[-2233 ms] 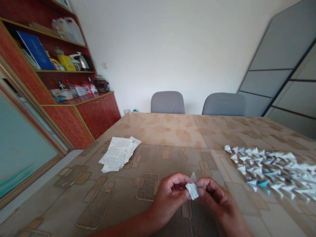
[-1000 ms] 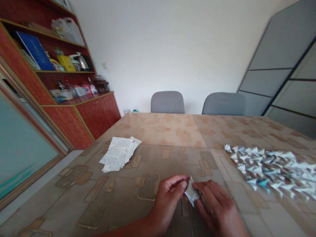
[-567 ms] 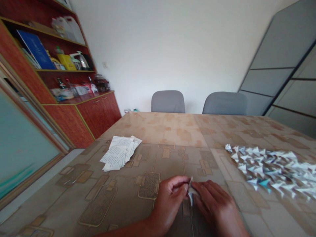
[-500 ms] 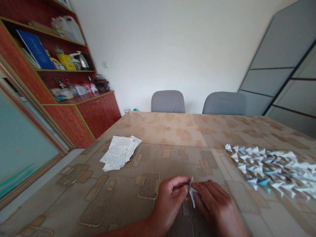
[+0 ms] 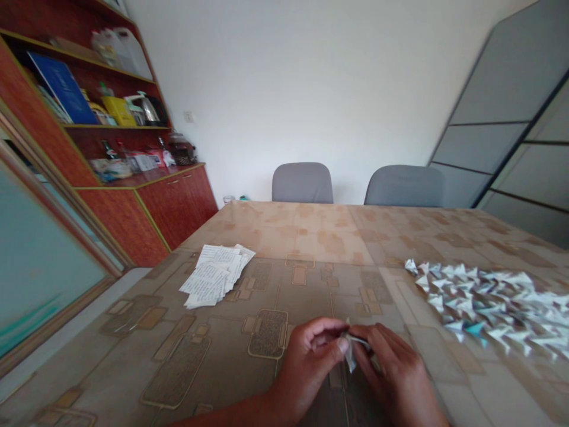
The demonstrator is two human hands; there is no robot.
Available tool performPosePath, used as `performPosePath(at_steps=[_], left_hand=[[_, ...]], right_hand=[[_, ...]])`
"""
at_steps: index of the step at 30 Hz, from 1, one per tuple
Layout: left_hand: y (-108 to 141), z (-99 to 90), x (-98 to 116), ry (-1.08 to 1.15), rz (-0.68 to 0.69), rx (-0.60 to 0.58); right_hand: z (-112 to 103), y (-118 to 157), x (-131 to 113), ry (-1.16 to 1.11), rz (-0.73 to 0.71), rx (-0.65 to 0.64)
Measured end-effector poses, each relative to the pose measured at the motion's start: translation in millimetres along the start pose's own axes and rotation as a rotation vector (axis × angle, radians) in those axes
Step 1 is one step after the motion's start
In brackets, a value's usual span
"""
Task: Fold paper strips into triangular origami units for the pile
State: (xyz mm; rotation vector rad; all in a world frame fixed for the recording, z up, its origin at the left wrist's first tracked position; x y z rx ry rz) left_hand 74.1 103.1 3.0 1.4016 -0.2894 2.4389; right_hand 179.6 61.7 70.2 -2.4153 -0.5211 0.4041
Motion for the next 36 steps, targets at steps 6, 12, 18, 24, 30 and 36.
performPosePath(at_steps=[6,12,18,24,30,36], left_hand=[[-1.1,0.4,-1.5,0.022,0.011,0.004],[-0.2,1.7,5.4,-0.137,0.084,0.026],[4.4,2.7,17.0,-0.351,0.177,0.063],[6.6,8.4,22.6,-0.421,0.218,0.029],[5.0,6.7,26.2,-0.444,0.225,0.098],[4.7,8.3,26.2,-0.439,0.197,0.082]], right_hand=[[0.0,1.7,3.2,-0.091,0.018,-0.016],[-1.1,0.9,0.6,-0.159,-0.027,-0.072],[-3.4,0.9,-3.2,-0.122,-0.039,-0.063],[-4.9,1.4,-2.5,-0.167,-0.029,-0.045],[-6.3,-0.3,-8.5,-0.177,-0.071,-0.055],[-12.7,-3.5,-12.1,-0.136,-0.099,-0.008]])
Point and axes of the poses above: each hand's wrist, its own y-axis away from the middle knuckle, its own z-axis out of the palm, x = y × z, the point moved 9 cm from there along -y, towards the middle knuckle, and after that the axes turned 10 degrees about y, right-handed, at the moved point
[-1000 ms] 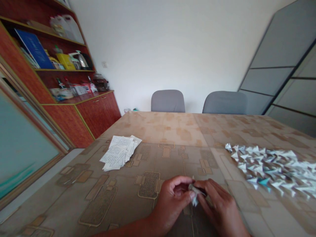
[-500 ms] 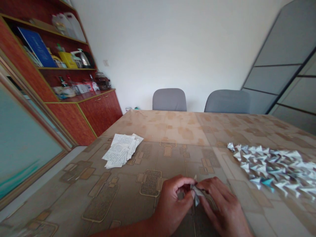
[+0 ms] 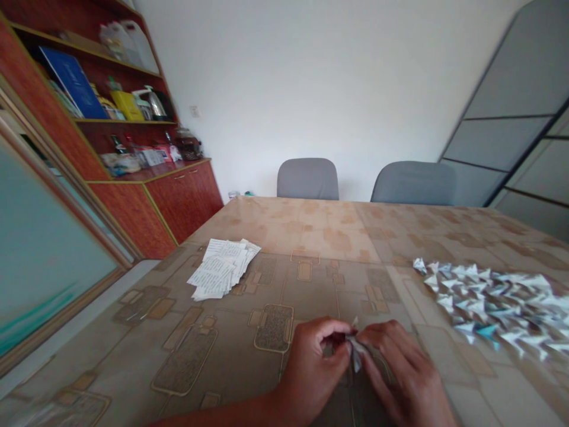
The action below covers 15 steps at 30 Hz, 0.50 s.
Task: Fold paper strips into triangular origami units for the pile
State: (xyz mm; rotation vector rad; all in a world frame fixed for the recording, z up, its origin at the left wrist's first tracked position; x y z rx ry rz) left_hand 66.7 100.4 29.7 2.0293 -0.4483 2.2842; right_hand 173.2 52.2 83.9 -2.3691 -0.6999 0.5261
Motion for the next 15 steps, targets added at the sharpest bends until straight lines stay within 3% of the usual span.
performPosePath(at_steps=[15], left_hand=[[0.1,0.6,-20.4,0.15,-0.107,-0.007]], right_hand=[[0.4,2.4,3.2,-0.056,0.047,-0.025]])
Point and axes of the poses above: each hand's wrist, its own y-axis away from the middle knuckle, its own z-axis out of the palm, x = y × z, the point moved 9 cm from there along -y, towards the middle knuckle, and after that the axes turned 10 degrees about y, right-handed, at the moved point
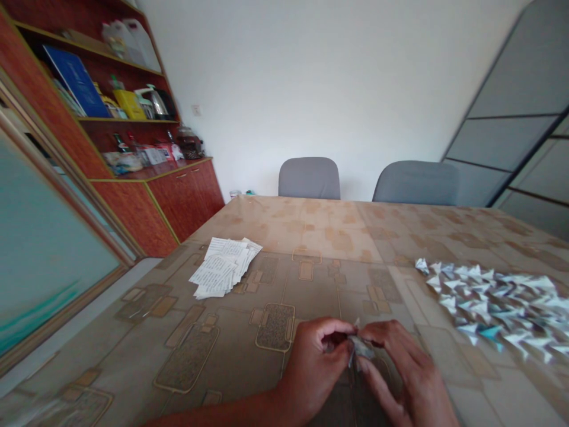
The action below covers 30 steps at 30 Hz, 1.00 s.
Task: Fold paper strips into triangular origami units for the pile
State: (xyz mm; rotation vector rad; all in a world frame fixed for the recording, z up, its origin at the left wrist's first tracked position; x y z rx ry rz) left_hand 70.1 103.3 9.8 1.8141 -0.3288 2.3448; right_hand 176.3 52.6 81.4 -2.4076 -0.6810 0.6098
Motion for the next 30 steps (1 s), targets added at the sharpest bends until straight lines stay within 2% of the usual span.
performPosePath(at_steps=[5,10,16,30], left_hand=[[0.6,-1.7,-0.5,-0.029,-0.001,0.029],[0.4,0.9,0.5,-0.028,-0.017,0.008],[1.2,2.6,-0.5,0.011,-0.026,-0.029],[2.9,5.2,8.5,-0.122,0.029,-0.073]], right_hand=[[-3.4,-0.5,2.9,-0.003,0.017,0.068],[1.1,1.4,9.4,-0.031,0.062,0.054],[-4.8,-2.2,7.4,-0.053,0.079,0.091],[1.5,-0.2,9.3,-0.047,0.076,0.03]])
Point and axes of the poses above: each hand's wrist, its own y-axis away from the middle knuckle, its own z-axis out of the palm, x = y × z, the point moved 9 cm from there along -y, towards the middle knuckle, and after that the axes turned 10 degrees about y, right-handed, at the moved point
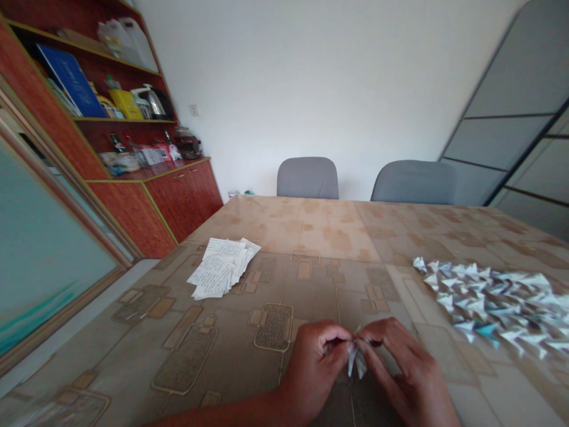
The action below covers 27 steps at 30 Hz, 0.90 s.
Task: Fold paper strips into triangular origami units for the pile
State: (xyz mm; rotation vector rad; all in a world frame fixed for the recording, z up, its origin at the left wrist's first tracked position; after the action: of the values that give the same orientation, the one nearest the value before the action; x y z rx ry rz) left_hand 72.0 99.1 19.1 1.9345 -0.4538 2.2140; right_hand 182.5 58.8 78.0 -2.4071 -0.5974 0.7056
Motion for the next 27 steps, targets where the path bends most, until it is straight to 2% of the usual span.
performPosePath(at_steps=[5,10,13,21,27], left_hand=[[-0.7,1.1,-3.8,0.003,-0.021,-0.01],[-4.6,-4.6,-10.8,0.155,-0.112,0.039],[-6.8,-7.1,-11.8,0.214,-0.124,0.063],[-4.5,-5.1,-4.8,0.15,-0.097,0.037],[-2.6,-4.1,-2.0,0.096,-0.068,0.027]], right_hand=[[0.4,-0.4,1.9,-0.007,0.023,-0.003],[-2.6,-2.8,9.5,-0.039,0.117,0.013],[0.0,-1.6,12.2,-0.069,0.171,-0.02],[10.6,2.8,18.9,-0.234,0.249,-0.11],[14.2,2.5,22.5,-0.278,0.25,-0.105]])
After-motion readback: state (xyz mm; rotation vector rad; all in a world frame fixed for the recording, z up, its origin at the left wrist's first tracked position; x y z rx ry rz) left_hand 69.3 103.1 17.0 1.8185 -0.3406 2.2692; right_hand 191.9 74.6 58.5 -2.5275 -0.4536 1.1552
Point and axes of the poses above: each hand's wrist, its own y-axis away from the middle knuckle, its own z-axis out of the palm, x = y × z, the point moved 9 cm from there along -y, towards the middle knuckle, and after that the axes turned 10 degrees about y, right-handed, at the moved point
